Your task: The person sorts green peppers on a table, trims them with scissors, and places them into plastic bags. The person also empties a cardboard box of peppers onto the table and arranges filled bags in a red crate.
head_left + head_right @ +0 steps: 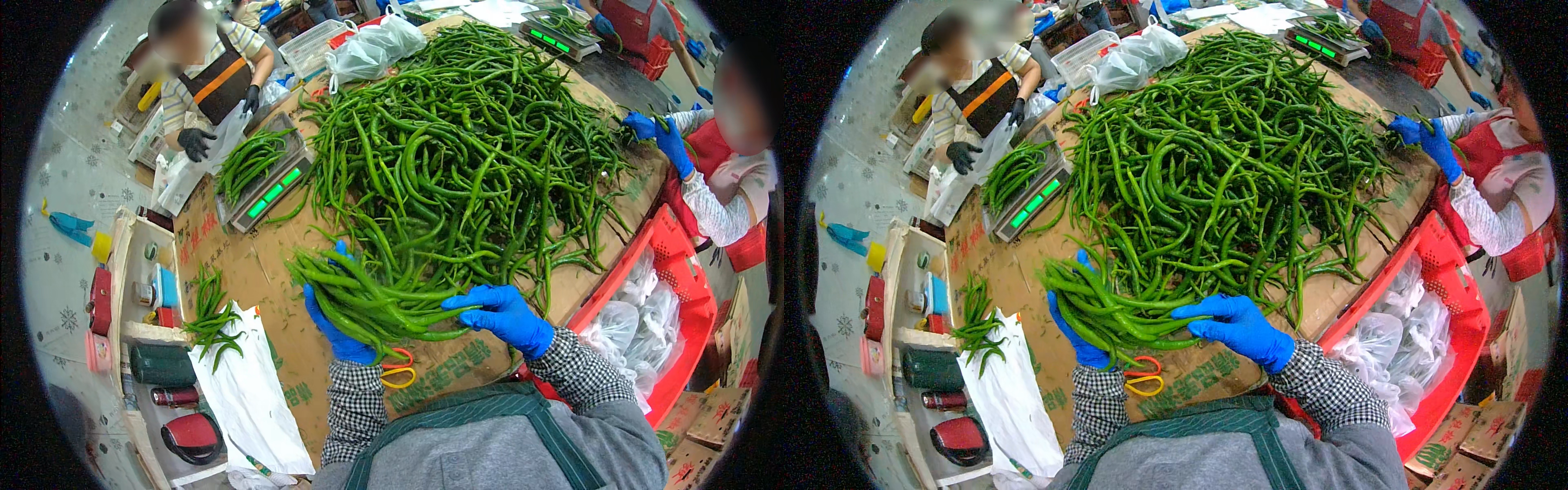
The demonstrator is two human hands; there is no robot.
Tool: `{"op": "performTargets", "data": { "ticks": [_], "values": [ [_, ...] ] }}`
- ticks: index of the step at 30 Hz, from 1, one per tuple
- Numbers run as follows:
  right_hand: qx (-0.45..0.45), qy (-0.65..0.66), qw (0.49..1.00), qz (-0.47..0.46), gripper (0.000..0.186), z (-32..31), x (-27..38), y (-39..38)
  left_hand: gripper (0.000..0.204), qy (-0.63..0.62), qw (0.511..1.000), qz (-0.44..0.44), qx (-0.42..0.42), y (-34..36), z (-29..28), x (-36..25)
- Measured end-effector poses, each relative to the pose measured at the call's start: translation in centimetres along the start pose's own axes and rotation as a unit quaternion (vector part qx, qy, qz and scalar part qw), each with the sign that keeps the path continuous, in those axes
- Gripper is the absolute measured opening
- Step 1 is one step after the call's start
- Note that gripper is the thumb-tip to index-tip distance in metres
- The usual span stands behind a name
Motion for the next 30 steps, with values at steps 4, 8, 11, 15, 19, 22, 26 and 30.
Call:
{"op": "performTargets", "data": {
  "ticks": [4, 8, 11, 15, 19, 22, 26, 30],
  "values": [
    [-0.013, 0.090, 0.993, 0.075, 0.029, 0.5, -0.4, 0.5, 0.067, 0.060, 0.998, -0.005, -0.005, 0.1, 0.2, 0.5],
    [-0.031, 0.123, 0.988, 0.089, 0.029, 0.0, -0.6, 0.2, 0.065, 0.089, 0.994, 0.029, -0.064, -0.3, -0.6, -0.2],
    [-0.081, 0.156, 0.981, 0.079, 0.029, -1.2, 1.4, 0.3, 0.060, 0.082, 0.991, 0.053, -0.096, -1.2, -2.9, -2.1],
    [-0.178, 0.158, 0.971, -0.034, 0.029, -4.9, 4.4, 1.0, 0.049, -0.020, 0.993, 0.066, -0.092, -2.0, -5.0, -3.4],
    [-0.332, 0.268, 0.892, -0.150, 0.019, -13.0, 6.2, 1.2, 0.039, -0.080, 0.990, 0.055, -0.098, -1.7, -3.7, -3.6],
    [-0.260, 0.241, 0.913, -0.203, 0.036, -17.7, 8.7, 3.4, 0.037, -0.053, 0.991, 0.056, -0.106, -2.4, -4.5, -4.7],
    [-0.506, -0.465, 0.717, -0.113, 0.050, -21.0, 8.4, 1.7, 0.035, -0.057, 0.992, 0.024, -0.108, -1.5, -3.3, -3.0],
    [-0.265, -0.361, 0.866, -0.224, 0.036, -7.3, 8.2, 4.7, 0.036, -0.112, 0.989, 0.032, -0.089, -2.0, -2.8, -4.2]
  ]
}}
Point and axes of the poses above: each hand's wrist, its own y-axis towards the middle knuckle, its own z-axis out of the palm, x = y × z, the point moved 3 cm from there along y, towards the middle knuckle, and after that the axes turned 10 degrees about x, right-handed, at the moved point
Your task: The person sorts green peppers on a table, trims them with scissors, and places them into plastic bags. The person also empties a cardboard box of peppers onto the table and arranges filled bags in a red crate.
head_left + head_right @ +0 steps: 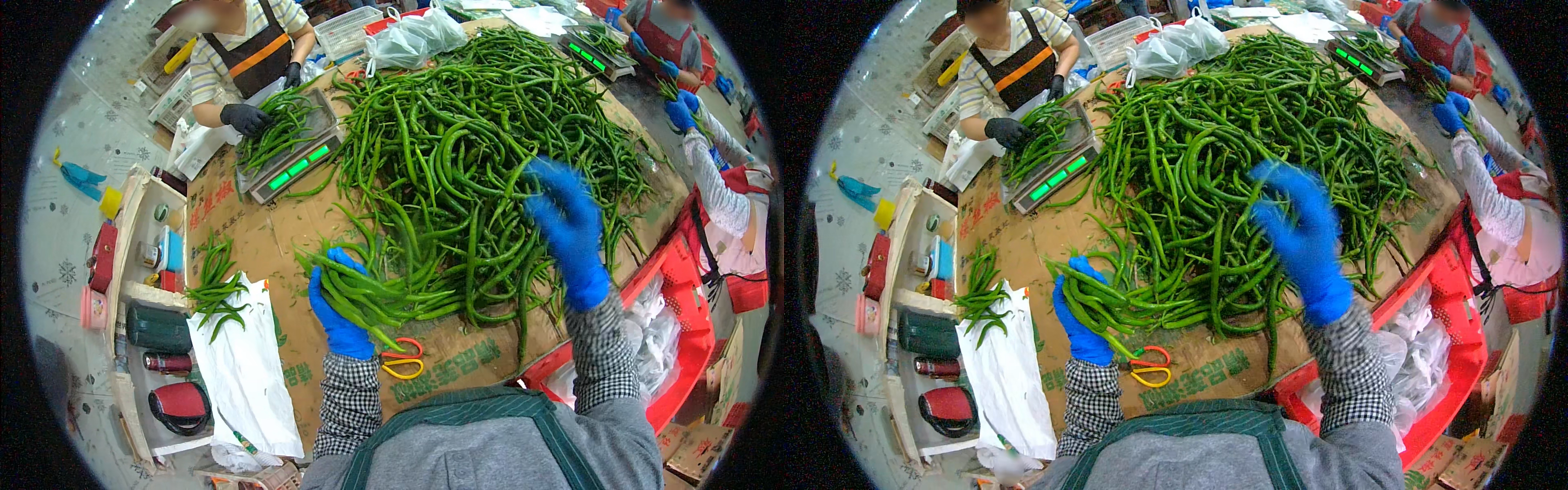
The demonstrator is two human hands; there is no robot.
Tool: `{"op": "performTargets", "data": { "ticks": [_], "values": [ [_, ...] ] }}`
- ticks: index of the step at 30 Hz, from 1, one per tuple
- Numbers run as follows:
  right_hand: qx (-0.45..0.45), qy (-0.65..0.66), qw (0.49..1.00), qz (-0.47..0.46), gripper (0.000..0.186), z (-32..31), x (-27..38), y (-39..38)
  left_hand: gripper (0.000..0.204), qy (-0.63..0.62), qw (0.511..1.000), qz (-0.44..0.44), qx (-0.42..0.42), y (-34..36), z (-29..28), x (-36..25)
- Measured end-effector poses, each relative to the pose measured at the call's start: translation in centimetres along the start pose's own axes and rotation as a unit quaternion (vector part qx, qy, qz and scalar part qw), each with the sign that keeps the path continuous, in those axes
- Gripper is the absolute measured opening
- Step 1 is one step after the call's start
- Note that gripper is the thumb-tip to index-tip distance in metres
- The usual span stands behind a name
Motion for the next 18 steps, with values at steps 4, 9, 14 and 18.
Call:
{"op": "performTargets", "data": {
  "ticks": [4, 9, 14, 18],
  "values": [
    [0.253, 0.084, 0.963, -0.034, 0.027, 7.6, 5.7, -3.8, 0.046, -0.042, 0.999, -0.014, 0.014, 0.2, 2.3, 1.3],
    [0.216, 0.199, 0.954, 0.052, 0.023, 9.4, 5.2, -6.6, 0.050, 0.014, 0.999, -0.017, 0.028, 0.1, 2.3, 0.8],
    [0.253, 0.199, 0.940, 0.115, 0.027, 11.5, 6.9, -9.0, 0.040, 0.028, 0.998, -0.010, 0.055, 0.3, 2.2, 0.8],
    [0.285, 0.247, 0.907, 0.185, 0.031, 13.9, 7.1, -8.6, 0.042, 0.023, 0.997, -0.011, 0.069, 0.2, 2.8, 1.9]
  ]
}}
Point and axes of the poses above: each hand's wrist, its own y-axis towards the middle knuckle, its own z-axis out of the palm, x = y × z, the point moved 3 cm from there along y, towards the middle knuckle, and after that the axes turned 10 degrees about x, right-handed, at the moved point
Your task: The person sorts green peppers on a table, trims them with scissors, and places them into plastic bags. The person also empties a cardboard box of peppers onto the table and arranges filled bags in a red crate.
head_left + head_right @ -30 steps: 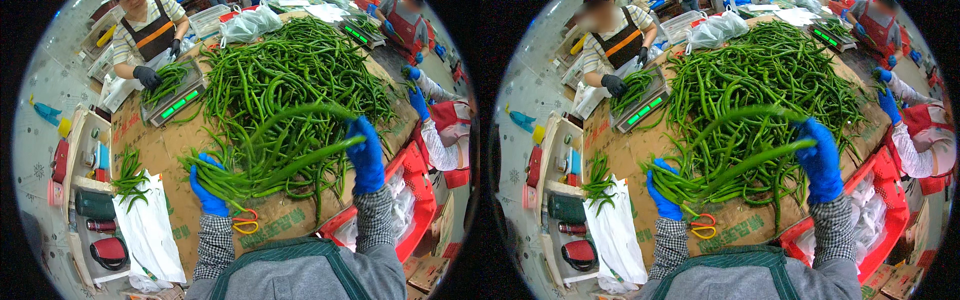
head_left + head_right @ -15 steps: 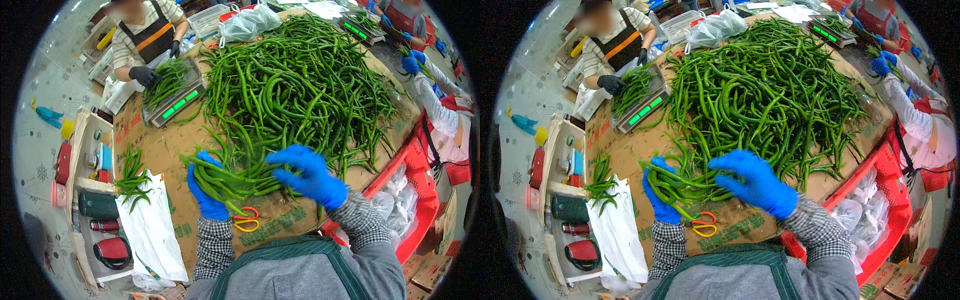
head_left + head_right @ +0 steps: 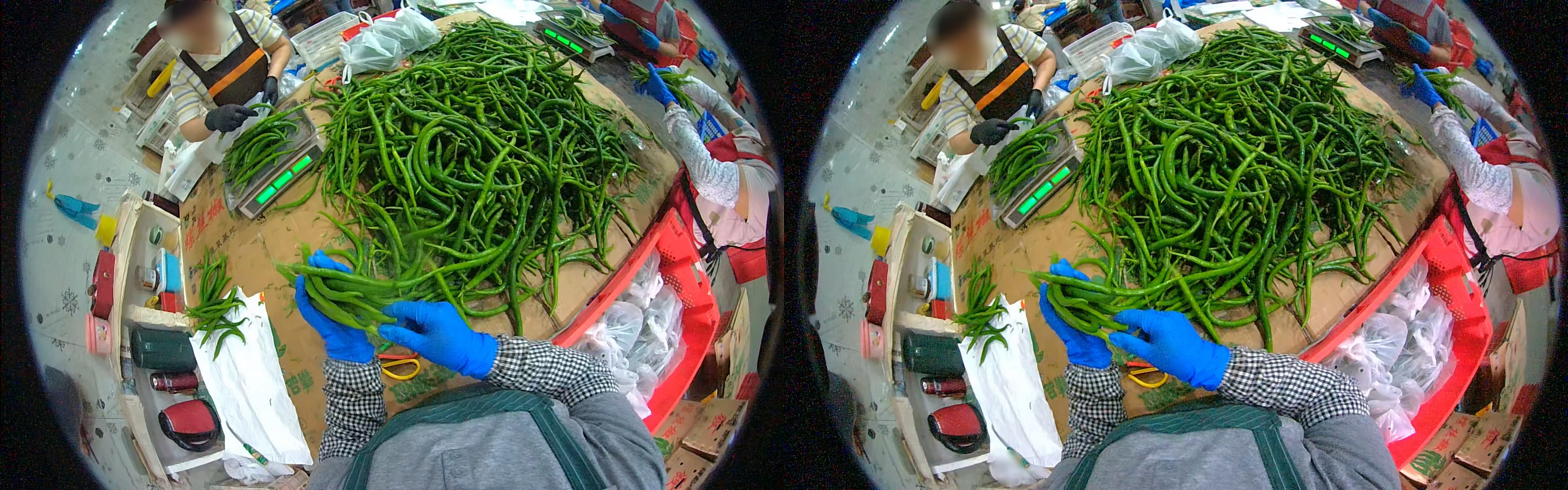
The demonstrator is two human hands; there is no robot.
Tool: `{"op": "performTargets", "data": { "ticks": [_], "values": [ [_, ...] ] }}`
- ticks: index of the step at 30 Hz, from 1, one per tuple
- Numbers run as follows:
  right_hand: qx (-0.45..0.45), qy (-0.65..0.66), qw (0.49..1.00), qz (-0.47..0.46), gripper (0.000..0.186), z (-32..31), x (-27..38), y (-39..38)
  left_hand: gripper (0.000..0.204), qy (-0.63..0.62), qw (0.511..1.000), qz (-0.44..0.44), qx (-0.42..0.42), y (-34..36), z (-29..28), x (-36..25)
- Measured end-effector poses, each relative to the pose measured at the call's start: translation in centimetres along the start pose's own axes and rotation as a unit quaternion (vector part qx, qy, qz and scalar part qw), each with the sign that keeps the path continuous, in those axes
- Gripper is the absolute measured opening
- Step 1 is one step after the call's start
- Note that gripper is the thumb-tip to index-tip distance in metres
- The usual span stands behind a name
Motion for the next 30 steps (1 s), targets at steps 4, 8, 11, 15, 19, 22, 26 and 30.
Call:
{"op": "performTargets", "data": {
  "ticks": [4, 8, 11, 15, 19, 22, 26, 30],
  "values": [
    [-0.021, 0.025, 0.999, -0.035, 0.030, 0.9, -1.3, -0.5, 0.045, -0.040, 0.998, -0.026, 0.034, 0.5, 0.7, 0.1],
    [-0.036, 0.058, 0.996, -0.049, 0.026, 0.7, -1.0, -2.0, 0.045, -0.052, 0.998, -0.011, 0.026, 0.6, 0.8, -0.5],
    [-0.086, 0.060, 0.992, -0.070, 0.020, -2.0, -1.2, -4.3, 0.046, -0.028, 0.999, 0.021, 0.034, 0.8, -1.7, -3.3],
    [-0.236, 0.174, 0.948, -0.127, 0.017, -9.0, 0.4, -7.6, 0.049, -0.009, 0.997, 0.044, 0.060, 0.8, -2.7, -5.8],
    [-0.399, 0.345, 0.818, -0.228, 0.031, -11.7, 4.4, -5.5, 0.055, -0.210, 0.976, 0.001, 0.058, 0.5, -1.5, -3.6],
    [-0.231, 0.323, 0.913, -0.089, 0.031, -10.8, 3.4, -5.8, 0.059, -0.239, 0.963, -0.054, 0.110, 0.9, -1.4, -2.0],
    [-0.121, 0.046, 0.990, -0.051, 0.026, -7.5, 4.2, -3.7, 0.060, -0.248, 0.942, -0.120, 0.193, 1.8, 0.4, 0.5],
    [-0.026, -0.148, 0.983, -0.108, 0.035, -5.9, 3.2, -0.6, 0.060, -0.161, 0.949, -0.159, 0.218, 1.3, -0.2, 0.6]
  ]
}}
Point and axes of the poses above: each hand's wrist, its own y-axis towards the middle knuckle, its own z-axis out of the palm, x = y × z, the point moved 3 cm from there along y, towards the middle knuckle, and after that the axes turned 10 degrees about x, right-handed, at the moved point
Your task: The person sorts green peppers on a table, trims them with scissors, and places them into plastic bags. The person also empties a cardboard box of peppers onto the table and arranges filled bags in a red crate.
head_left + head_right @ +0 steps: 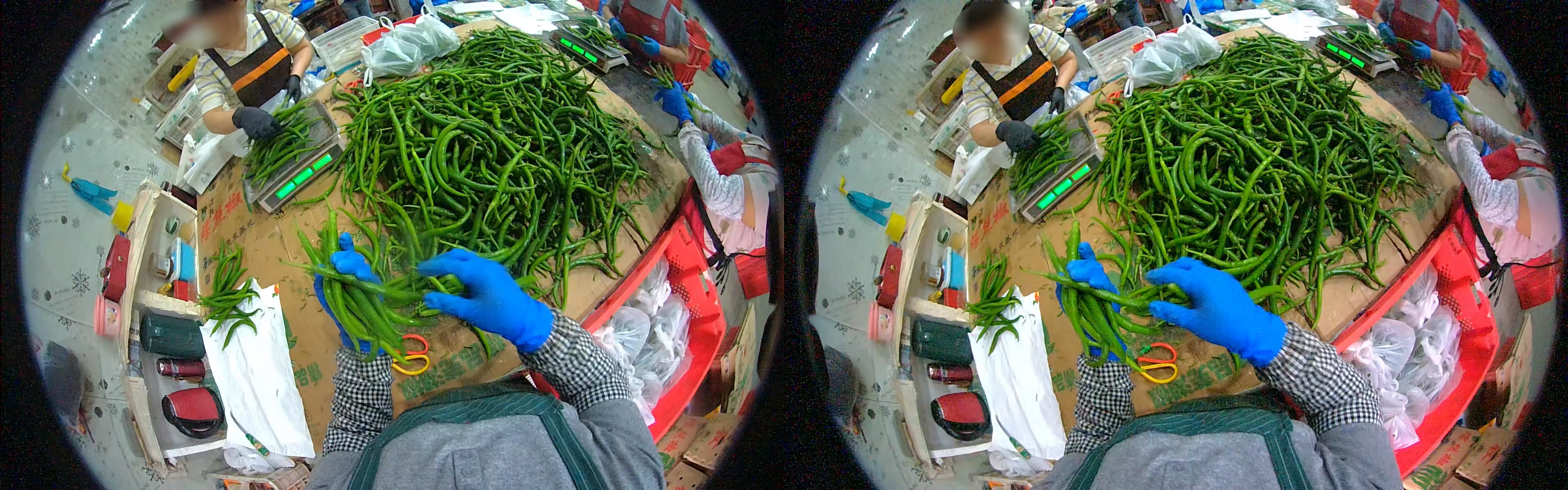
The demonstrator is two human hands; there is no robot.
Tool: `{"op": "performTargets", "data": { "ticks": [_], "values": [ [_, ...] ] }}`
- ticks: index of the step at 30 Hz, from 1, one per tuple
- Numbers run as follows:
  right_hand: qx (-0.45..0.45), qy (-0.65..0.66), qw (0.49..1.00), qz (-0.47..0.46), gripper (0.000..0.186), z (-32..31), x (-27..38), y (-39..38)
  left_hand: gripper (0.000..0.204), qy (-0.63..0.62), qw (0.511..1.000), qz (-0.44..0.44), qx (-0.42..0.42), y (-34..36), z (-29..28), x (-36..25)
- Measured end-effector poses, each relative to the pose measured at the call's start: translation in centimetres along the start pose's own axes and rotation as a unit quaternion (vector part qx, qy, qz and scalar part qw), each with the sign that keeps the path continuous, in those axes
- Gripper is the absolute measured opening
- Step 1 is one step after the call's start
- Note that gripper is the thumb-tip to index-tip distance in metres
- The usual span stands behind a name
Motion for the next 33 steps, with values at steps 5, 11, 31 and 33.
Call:
{"op": "performTargets", "data": {
  "ticks": [5, 11, 31, 33],
  "values": [
    [0.158, -0.030, 0.986, 0.035, 0.036, 2.7, -1.2, 0.9, 0.059, -0.008, 0.999, 0.042, -0.007, 0.7, 0.9, 2.5],
    [0.108, 0.166, 0.980, 0.033, 0.031, 3.0, -1.8, 0.0, 0.063, 0.246, 0.936, 0.051, -0.247, 1.4, 3.7, 6.5],
    [-0.459, 0.473, 0.742, -0.118, 0.039, -9.3, -2.1, -12.6, 0.037, 0.375, 0.789, 0.161, -0.459, -3.6, 3.8, -1.0],
    [-0.481, 0.438, 0.759, -0.015, 0.035, -7.5, -1.2, -13.9, 0.036, 0.363, 0.799, 0.158, -0.453, -3.0, 4.2, 0.5]
  ]
}}
Point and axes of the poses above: each hand's wrist, its own y-axis towards the middle knuckle, its own z-axis out of the palm, x = y × z, the point moved 3 cm from there along y, towards the middle knuckle, and after that the axes turned 10 degrees about x, right-handed, at the moved point
